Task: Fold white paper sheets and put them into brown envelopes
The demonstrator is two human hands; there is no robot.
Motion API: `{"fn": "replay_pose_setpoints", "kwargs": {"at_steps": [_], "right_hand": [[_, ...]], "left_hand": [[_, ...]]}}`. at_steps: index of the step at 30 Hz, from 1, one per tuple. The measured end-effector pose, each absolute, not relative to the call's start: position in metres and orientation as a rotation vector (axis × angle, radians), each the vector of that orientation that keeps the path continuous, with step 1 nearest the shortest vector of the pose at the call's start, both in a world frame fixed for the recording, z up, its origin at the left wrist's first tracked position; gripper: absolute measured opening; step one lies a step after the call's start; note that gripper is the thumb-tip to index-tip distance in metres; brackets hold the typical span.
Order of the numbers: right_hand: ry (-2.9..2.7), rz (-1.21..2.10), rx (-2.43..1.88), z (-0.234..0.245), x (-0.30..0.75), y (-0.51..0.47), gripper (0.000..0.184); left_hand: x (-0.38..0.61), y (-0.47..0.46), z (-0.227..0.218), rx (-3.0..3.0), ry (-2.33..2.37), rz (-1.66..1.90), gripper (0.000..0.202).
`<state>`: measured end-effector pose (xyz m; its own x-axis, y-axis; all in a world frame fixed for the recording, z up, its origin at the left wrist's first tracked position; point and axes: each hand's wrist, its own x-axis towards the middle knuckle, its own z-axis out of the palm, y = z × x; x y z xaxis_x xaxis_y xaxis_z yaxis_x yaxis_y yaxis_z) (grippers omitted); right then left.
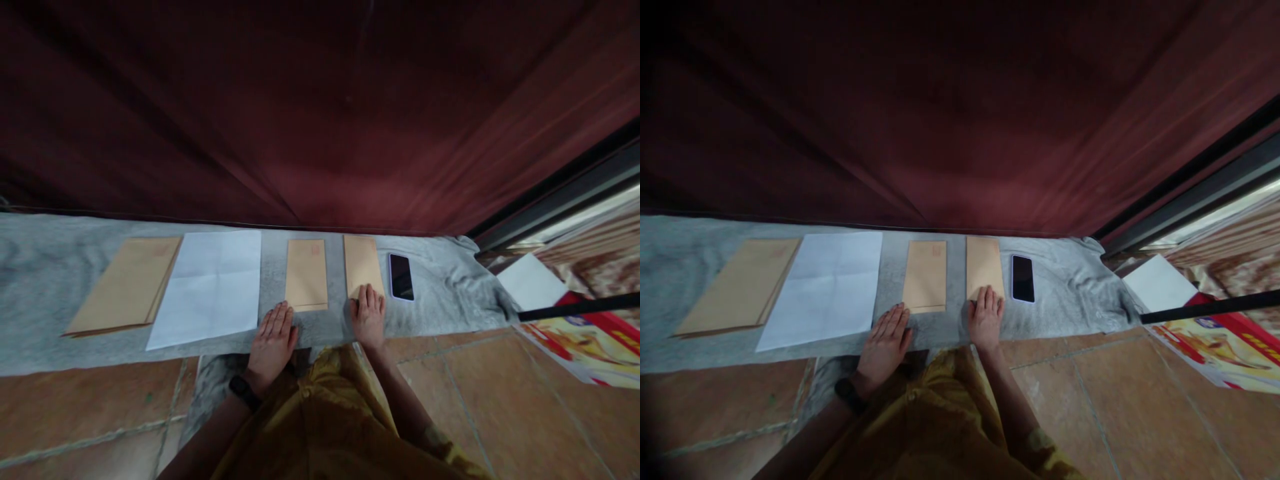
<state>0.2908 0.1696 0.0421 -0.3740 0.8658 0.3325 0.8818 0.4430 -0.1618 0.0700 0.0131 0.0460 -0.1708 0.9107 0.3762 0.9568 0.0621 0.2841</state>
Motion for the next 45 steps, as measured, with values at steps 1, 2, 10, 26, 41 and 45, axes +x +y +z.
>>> {"fn": "replay_pose_setpoints", "kwargs": {"at_steps": [1, 2, 10, 26, 41, 45], "right_hand": [[-2.330, -0.062, -1.493, 0.042, 0.289, 0.169, 0.052], [-2.329, -0.062, -1.500, 0.043, 0.288, 0.169, 0.052], [-2.321, -0.044, -1.495, 0.046, 0.295, 0.168, 0.049], [-2.619, 0.335, -0.751, 0.060, 0.235, 0.121, 0.045], [-2.613, 0.387, -0.881, 0.053, 0.242, 0.105, 0.048], [-2.594, 0.415, -0.897, 0.054, 0.241, 0.103, 0.049]], "left_hand": [[0.070, 0.013, 0.047, -1.959, -2.220, -0.730, 0.049], [0.070, 0.013, 0.047, -1.960, -2.225, -0.730, 0.049], [0.072, 0.014, 0.051, -1.959, -2.258, -0.663, 0.047], [0.078, 0.016, 0.057, -1.884, -2.345, -0.737, 0.044], [0.077, 0.017, 0.066, -1.874, -2.403, -0.637, 0.041], [0.071, 0.025, 0.069, -1.869, -2.479, -0.865, 0.040]]}}
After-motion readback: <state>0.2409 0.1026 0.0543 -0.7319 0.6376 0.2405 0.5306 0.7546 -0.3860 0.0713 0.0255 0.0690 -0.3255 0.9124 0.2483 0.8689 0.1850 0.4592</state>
